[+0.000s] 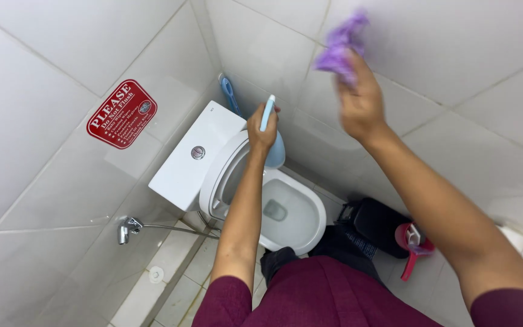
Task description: Cleaning bathroom wall tiles using a spray bottle and a cloth.
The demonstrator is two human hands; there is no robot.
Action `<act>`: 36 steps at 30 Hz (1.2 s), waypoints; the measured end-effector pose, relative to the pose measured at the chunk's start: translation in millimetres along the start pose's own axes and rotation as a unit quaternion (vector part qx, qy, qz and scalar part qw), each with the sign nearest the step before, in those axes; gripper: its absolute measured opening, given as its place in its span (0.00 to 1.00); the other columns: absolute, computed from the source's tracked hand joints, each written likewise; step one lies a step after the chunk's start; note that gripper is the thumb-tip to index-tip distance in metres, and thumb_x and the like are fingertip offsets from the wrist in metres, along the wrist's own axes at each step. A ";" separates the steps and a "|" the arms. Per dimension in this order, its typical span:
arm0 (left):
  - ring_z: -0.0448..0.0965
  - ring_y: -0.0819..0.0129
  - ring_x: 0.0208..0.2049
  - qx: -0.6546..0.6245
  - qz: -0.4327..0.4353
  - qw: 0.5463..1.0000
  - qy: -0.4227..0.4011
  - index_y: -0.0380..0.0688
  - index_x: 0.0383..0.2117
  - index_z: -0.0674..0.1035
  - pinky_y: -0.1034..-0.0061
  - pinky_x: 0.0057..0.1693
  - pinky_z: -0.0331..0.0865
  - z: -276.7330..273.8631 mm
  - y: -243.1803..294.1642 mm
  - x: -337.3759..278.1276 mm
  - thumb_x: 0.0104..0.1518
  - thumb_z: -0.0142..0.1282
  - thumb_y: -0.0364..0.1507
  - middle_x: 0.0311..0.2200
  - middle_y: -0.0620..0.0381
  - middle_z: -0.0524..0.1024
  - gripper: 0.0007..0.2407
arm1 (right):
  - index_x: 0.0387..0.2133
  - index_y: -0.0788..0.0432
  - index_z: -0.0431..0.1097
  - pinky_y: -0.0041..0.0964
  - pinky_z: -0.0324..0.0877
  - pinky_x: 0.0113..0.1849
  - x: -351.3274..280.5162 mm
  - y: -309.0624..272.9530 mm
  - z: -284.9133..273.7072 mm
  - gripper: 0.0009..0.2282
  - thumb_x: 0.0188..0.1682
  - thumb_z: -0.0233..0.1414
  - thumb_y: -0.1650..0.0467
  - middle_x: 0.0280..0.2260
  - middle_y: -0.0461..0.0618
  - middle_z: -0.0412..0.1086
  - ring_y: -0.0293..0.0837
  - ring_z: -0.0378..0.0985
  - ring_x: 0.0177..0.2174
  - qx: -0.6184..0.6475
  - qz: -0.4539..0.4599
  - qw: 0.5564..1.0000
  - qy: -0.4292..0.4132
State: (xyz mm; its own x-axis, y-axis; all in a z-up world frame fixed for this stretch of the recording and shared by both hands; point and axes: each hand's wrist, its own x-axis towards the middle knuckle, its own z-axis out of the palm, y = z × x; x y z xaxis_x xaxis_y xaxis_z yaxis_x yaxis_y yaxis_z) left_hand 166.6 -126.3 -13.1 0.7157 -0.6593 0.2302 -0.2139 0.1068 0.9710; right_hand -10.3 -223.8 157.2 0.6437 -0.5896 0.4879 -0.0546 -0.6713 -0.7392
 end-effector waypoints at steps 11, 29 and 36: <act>0.83 0.60 0.32 -0.018 -0.043 0.991 0.127 0.37 0.38 0.81 0.69 0.42 0.75 8.5 -1.2 -106.0 0.52 0.48 0.25 0.31 0.48 0.82 0.11 | 0.70 0.53 0.40 0.48 0.22 0.65 57.6 160.9 128.8 0.33 0.56 0.27 0.48 0.72 0.45 0.33 0.48 0.28 0.69 -0.666 -0.178 0.546 -0.475; 0.78 0.66 0.25 -0.065 -0.159 0.980 0.096 0.37 0.38 0.82 0.73 0.36 0.72 50.6 6.6 -128.2 0.47 0.49 0.26 0.25 0.51 0.80 0.14 | 0.71 0.60 0.43 0.51 0.25 0.65 118.8 205.9 209.6 0.31 0.55 0.38 0.60 0.71 0.56 0.34 0.53 0.31 0.69 -0.711 -0.303 0.493 -0.400; 0.77 0.65 0.27 -0.101 -0.159 0.980 0.061 0.36 0.39 0.83 0.72 0.37 0.71 60.1 5.8 -168.6 0.47 0.49 0.24 0.27 0.50 0.79 0.14 | 0.73 0.61 0.48 0.56 0.24 0.66 192.5 164.6 245.5 0.31 0.56 0.44 0.65 0.74 0.61 0.35 0.58 0.32 0.71 -0.715 -0.323 0.613 -0.094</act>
State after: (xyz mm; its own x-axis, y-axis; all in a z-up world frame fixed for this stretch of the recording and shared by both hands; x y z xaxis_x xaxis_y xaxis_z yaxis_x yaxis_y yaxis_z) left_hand 4.7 -59.3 -50.2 0.8017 -0.5904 -0.0931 0.1604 0.0625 0.9851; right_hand 292.0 -337.5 15.5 0.9526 -0.0223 0.3034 -0.2697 -0.5231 0.8085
